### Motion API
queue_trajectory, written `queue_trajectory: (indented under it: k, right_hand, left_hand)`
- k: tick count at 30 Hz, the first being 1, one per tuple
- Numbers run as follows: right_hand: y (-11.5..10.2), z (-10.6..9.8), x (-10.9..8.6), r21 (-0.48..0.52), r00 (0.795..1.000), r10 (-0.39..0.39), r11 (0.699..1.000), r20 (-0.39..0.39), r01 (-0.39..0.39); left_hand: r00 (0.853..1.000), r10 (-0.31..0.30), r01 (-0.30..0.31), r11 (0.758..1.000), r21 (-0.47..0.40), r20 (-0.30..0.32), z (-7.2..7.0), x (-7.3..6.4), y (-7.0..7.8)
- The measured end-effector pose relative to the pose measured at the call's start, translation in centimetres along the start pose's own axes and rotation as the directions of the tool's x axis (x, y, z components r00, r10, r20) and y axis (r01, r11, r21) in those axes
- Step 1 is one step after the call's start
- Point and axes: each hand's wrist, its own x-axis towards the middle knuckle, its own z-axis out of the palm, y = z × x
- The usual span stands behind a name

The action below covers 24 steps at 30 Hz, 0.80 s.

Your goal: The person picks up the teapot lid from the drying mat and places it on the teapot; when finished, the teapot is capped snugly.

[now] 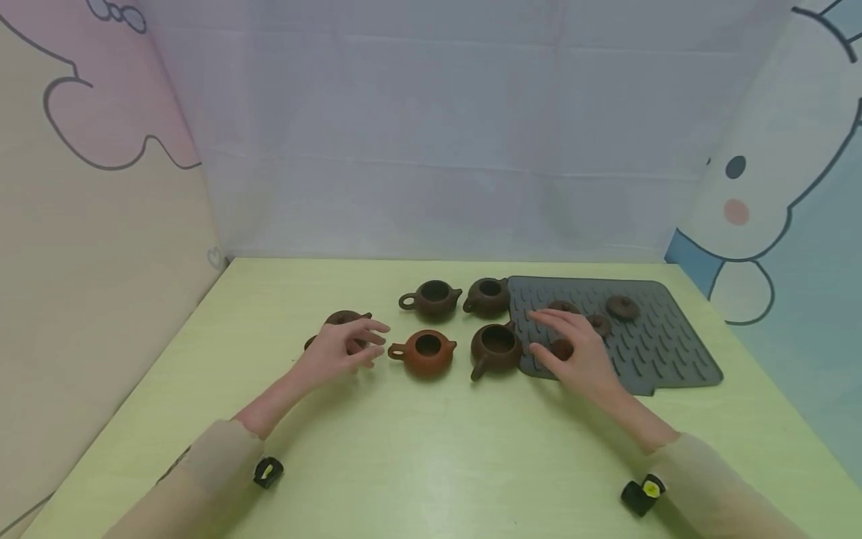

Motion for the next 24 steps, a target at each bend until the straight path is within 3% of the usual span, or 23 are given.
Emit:
queue_trajectory:
  k: [12, 24]
  right_hand:
    - [2.2, -1.7, -1.3, -0.079, 0.997, 0.055, 0.996, 0.056, -0.05]
    - [3.3, -3.1, -2.3, -0.197, 0.993, 0.063, 0.979, 0.098, -0.043]
  left_hand:
    - [0.997, -0.044, 0.042, 0.999, 0.033, 0.057, 0.8, 0.5, -0.2]
    - [0.998, -0.047, 0.043, 0.996, 0.081, 0.047, 1.1, 0.7, 0.2]
